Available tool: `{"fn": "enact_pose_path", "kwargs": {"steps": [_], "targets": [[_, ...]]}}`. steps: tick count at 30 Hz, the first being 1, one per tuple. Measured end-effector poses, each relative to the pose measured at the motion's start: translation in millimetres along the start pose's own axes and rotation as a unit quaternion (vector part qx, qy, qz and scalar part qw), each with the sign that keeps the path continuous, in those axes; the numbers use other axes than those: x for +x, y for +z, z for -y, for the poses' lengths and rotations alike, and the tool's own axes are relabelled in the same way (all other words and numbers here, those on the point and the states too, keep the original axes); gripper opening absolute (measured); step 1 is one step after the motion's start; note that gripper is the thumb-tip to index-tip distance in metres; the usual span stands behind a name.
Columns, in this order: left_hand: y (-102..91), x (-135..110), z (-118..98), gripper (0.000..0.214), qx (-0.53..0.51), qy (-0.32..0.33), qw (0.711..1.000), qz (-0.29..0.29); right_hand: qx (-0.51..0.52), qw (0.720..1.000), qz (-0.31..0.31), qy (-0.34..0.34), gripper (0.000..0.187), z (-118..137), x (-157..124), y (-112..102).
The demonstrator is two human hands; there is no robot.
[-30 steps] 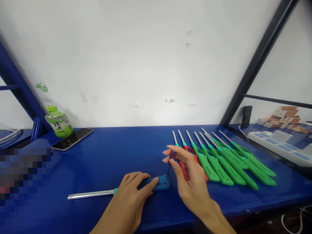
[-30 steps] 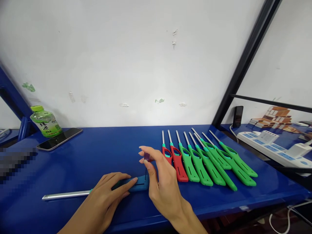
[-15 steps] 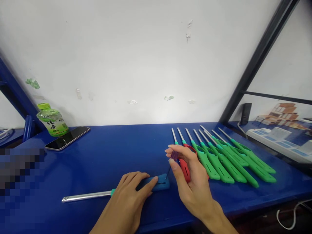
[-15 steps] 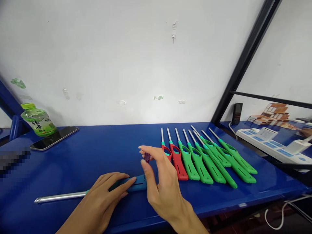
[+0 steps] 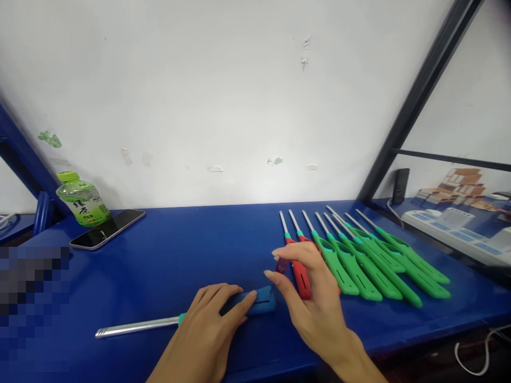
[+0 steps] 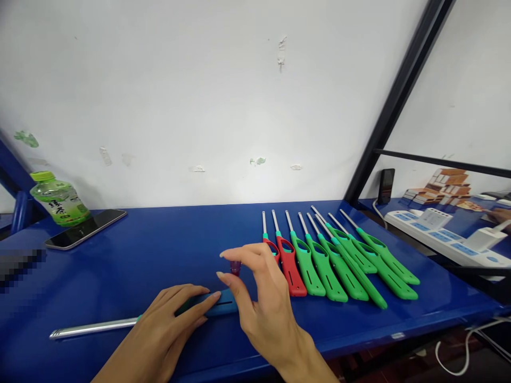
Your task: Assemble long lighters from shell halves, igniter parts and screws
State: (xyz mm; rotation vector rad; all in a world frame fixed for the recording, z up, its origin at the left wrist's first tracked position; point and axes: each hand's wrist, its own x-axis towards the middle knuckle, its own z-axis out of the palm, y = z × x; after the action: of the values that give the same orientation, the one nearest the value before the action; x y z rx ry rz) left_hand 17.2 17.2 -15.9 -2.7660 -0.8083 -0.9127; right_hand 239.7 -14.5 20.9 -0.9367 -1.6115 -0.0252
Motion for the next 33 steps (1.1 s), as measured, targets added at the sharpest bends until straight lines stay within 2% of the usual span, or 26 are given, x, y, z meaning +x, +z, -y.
{"fn": "enact_pose_path", "kwargs": {"steps": [5, 8, 11, 13, 16, 19, 23, 28, 33], "targets": [[0.4, 0.0, 0.7, 0.050, -0.001, -0.003, 1.000, -0.011, 0.023, 0.999, 0.017, 0.029, 0.047, 1.1, -1.7, 0.7], [0.2, -0.1, 0.8, 0.050, -0.001, -0.002, 1.000, -0.011, 0.024, 1.000, 0.012, 0.002, 0.042, 1.9, 0.3, 0.5], [0.0, 0.3, 0.5, 0.050, -0.002, 0.000, 1.000, -0.014, 0.028, 0.999, -0.018, -0.033, 0.039, 0.9, 0.4, 0.5], [0.5, 0.7, 0.2, 0.049, 0.001, 0.000, 1.000, -0.013, 0.036, 0.999, -0.022, -0.023, 0.041, 0.1, -1.3, 0.5], [1.6, 1.0, -0.1, 0.049, 0.002, 0.003, 1.000, -0.016, 0.031, 0.999, 0.011, 0.014, 0.051, 0.7, -3.2, 0.0], [1.8, 0.3, 0.1, 0.049, -0.003, 0.002, 1.000, -0.015, 0.009, 0.999, 0.043, 0.013, 0.056, 2.5, -1.4, -0.4], [0.9, -0.3, 0.4, 0.049, -0.005, 0.005, 1.000, -0.011, -0.035, 0.999, 0.017, -0.003, 0.054, 2.4, 0.9, 0.0], [1.3, 0.4, -0.1, 0.050, -0.002, 0.006, 1.000, -0.010, -0.034, 0.998, 0.019, 0.046, 0.063, 2.3, -1.9, 0.5], [1.9, 1.0, 0.2, 0.047, -0.007, 0.004, 1.000, -0.021, -0.038, 0.999, 0.013, 0.011, 0.057, 3.6, -0.6, -0.3]]}}
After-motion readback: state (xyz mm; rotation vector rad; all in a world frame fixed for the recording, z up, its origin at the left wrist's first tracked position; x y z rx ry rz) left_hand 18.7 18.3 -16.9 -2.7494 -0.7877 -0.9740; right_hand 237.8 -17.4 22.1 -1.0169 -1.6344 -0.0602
